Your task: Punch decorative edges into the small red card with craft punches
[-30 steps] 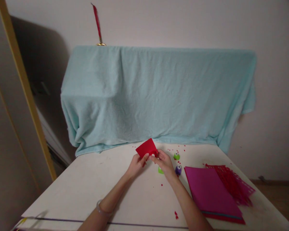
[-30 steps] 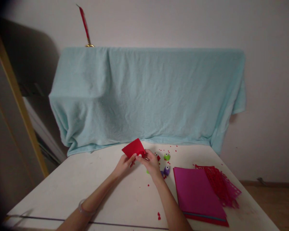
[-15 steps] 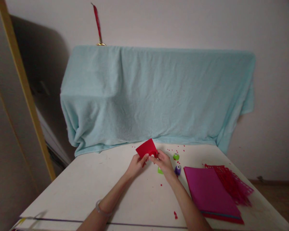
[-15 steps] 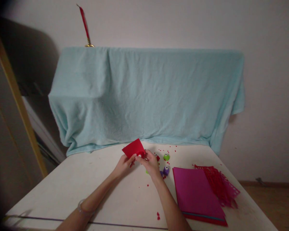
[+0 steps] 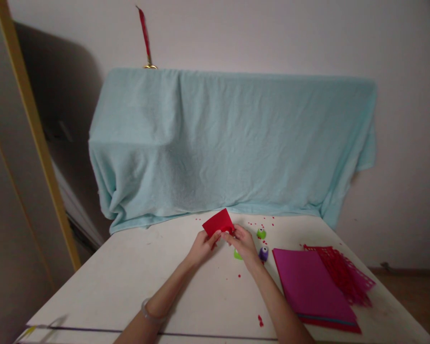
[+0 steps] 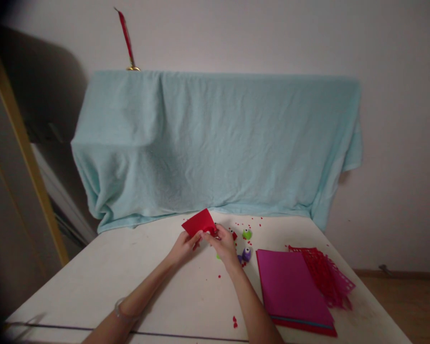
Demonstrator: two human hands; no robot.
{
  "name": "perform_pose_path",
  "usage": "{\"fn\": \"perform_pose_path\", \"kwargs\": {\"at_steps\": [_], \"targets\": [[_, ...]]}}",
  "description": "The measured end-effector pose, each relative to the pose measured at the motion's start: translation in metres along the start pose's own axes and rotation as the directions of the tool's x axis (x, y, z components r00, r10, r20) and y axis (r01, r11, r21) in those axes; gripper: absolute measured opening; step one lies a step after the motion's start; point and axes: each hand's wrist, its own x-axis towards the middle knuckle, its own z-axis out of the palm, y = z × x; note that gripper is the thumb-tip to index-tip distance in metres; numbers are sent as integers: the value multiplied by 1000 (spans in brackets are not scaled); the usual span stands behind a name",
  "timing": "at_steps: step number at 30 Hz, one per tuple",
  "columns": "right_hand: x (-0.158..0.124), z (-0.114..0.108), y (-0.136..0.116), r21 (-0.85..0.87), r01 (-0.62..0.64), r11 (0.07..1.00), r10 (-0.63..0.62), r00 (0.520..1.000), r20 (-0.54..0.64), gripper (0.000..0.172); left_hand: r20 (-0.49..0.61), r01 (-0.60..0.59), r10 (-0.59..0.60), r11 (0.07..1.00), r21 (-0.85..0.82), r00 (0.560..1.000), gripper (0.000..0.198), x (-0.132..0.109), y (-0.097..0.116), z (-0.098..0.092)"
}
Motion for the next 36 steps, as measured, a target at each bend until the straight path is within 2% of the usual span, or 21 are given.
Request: {"fn": "perform_pose_path", "kwargs": {"at_steps": [10,16,21,30,36], "targets": [[0,-2,2,20,15,1000,-15,1000,-9,29,27,28,-27,998,-54,999,48,-1,-1,3],[-4,-1,-6,-29,-26,999,23,997,-76,31,58,36,-31,995,-94,998,44,-2,-2,7],[-4,0,-9,-7,-45,999,44,996,-78,34,69,33,-27,994,-102,997,45,-2,-4,9],[-2,-2,-3,-28,-51,998,51,999,-8,39,28,65,-61,986,-154,998,49,-7,8,11],[-1,-2,-1,-46,-97,994,98,995,35,42,-54,68,-78,984,-165,995,47,-4,0,12]]}}
